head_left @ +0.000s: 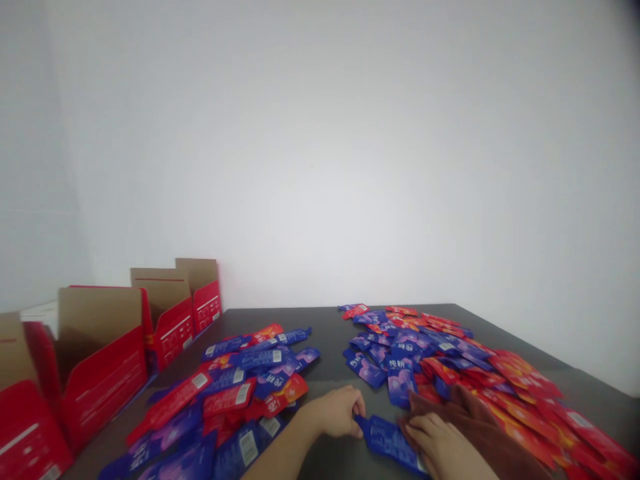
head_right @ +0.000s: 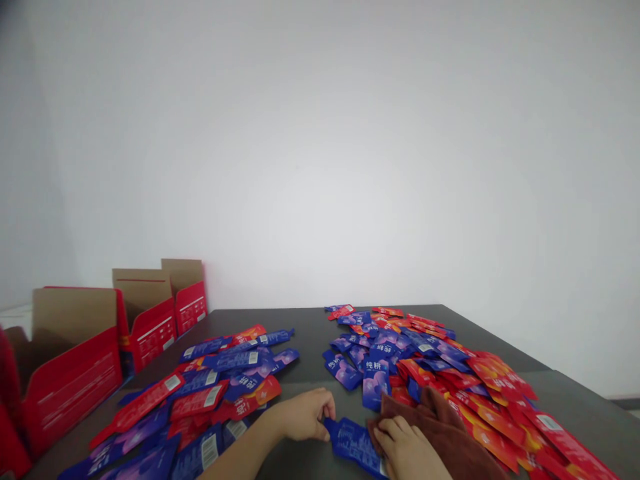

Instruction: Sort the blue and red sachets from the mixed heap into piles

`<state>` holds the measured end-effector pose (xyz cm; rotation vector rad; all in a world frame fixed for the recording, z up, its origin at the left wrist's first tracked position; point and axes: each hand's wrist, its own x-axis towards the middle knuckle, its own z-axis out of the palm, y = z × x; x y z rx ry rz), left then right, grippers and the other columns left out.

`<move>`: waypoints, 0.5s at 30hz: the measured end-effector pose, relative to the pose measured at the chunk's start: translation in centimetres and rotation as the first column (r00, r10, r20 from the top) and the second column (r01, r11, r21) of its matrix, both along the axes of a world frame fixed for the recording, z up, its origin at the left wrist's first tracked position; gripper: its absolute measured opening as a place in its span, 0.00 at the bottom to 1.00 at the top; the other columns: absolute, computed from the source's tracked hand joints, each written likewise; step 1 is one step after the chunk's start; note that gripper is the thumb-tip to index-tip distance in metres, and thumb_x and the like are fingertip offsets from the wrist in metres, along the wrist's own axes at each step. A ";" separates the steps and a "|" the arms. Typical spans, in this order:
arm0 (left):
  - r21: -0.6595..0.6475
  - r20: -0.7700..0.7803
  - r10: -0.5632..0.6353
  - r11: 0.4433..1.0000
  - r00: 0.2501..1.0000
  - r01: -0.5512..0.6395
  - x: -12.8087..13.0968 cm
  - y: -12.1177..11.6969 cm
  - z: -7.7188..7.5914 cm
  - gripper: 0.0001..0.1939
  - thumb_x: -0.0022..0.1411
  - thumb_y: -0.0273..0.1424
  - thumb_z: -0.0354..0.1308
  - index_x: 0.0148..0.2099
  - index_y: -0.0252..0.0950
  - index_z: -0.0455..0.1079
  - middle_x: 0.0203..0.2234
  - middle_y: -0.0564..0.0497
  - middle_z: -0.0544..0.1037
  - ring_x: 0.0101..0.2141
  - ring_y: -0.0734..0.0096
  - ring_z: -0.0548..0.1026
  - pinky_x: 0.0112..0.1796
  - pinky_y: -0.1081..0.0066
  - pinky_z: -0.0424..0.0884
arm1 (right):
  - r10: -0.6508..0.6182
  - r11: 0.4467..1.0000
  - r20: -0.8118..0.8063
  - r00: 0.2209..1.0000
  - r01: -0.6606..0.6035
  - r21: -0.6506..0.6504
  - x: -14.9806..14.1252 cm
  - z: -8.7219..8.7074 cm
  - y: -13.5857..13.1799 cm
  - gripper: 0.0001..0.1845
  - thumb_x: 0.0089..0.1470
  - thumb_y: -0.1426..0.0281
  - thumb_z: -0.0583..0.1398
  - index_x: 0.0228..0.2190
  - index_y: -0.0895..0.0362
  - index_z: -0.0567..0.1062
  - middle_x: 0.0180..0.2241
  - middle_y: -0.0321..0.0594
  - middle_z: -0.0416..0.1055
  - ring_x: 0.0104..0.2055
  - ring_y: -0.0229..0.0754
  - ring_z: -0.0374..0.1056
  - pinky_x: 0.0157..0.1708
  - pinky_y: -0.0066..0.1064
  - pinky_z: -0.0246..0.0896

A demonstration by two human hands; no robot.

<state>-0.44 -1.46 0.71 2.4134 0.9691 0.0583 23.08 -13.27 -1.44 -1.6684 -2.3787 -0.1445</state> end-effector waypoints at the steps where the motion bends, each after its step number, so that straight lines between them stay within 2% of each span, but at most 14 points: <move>1: -0.005 -0.002 0.011 1.000 1.000 -0.011 0.1 0.0 0.1 0.20 0.48 0.28 0.69 0.43 0.39 0.68 0.38 0.55 0.69 0.34 0.70 0.69 0.33 0.74 0.64 | -0.056 0.998 0.019 0.998 0.056 0.008 -0.2 -0.4 0.4 0.27 0.51 0.82 0.50 0.49 0.55 0.75 0.48 0.44 0.74 0.47 0.49 0.68 0.45 0.39 0.60; 4: -0.010 0.002 0.037 0.999 0.999 -0.037 0.2 -0.1 0.1 0.19 0.48 0.29 0.69 0.43 0.39 0.68 0.38 0.55 0.70 0.34 0.69 0.69 0.32 0.74 0.64 | -0.088 0.996 0.025 0.996 0.088 0.016 -2.6 -0.8 1.7 0.26 0.54 0.83 0.48 0.49 0.57 0.75 0.48 0.45 0.74 0.47 0.49 0.68 0.45 0.39 0.60; 7: 0.001 0.004 0.040 0.999 0.999 -0.040 0.1 -0.1 -0.1 0.19 0.49 0.29 0.69 0.43 0.39 0.67 0.39 0.54 0.70 0.35 0.69 0.69 0.33 0.74 0.64 | 0.015 1.000 -0.011 1.000 -0.015 0.012 -5.6 -0.1 2.2 0.24 0.53 0.81 0.51 0.47 0.54 0.75 0.47 0.41 0.75 0.47 0.47 0.68 0.45 0.36 0.59; 9: 0.006 0.005 0.025 1.000 1.000 -0.025 -0.1 0.0 -0.3 0.20 0.49 0.29 0.69 0.43 0.39 0.67 0.38 0.54 0.69 0.35 0.69 0.68 0.33 0.74 0.64 | 0.111 0.993 -0.009 0.994 -0.110 0.029 -6.3 0.2 2.0 0.24 0.52 0.80 0.53 0.47 0.51 0.75 0.47 0.38 0.74 0.47 0.46 0.67 0.45 0.35 0.58; 12: 0.005 0.012 -0.004 1.000 1.000 0.004 -0.2 0.2 -0.4 0.19 0.49 0.29 0.68 0.43 0.39 0.67 0.38 0.55 0.69 0.36 0.69 0.68 0.33 0.75 0.63 | 0.190 0.980 0.027 0.981 -0.191 0.053 -4.5 0.0 0.9 0.25 0.50 0.79 0.55 0.48 0.49 0.73 0.47 0.35 0.74 0.46 0.45 0.68 0.43 0.33 0.59; 15: 0.003 0.006 -0.009 1.000 1.000 0.009 -0.1 0.4 -0.5 0.19 0.48 0.29 0.69 0.42 0.39 0.67 0.38 0.55 0.68 0.36 0.69 0.69 0.33 0.75 0.63 | 0.137 0.985 0.090 0.986 -0.145 0.095 -0.5 -1.1 -0.6 0.21 0.50 0.79 0.55 0.43 0.49 0.75 0.42 0.34 0.76 0.42 0.44 0.70 0.38 0.33 0.60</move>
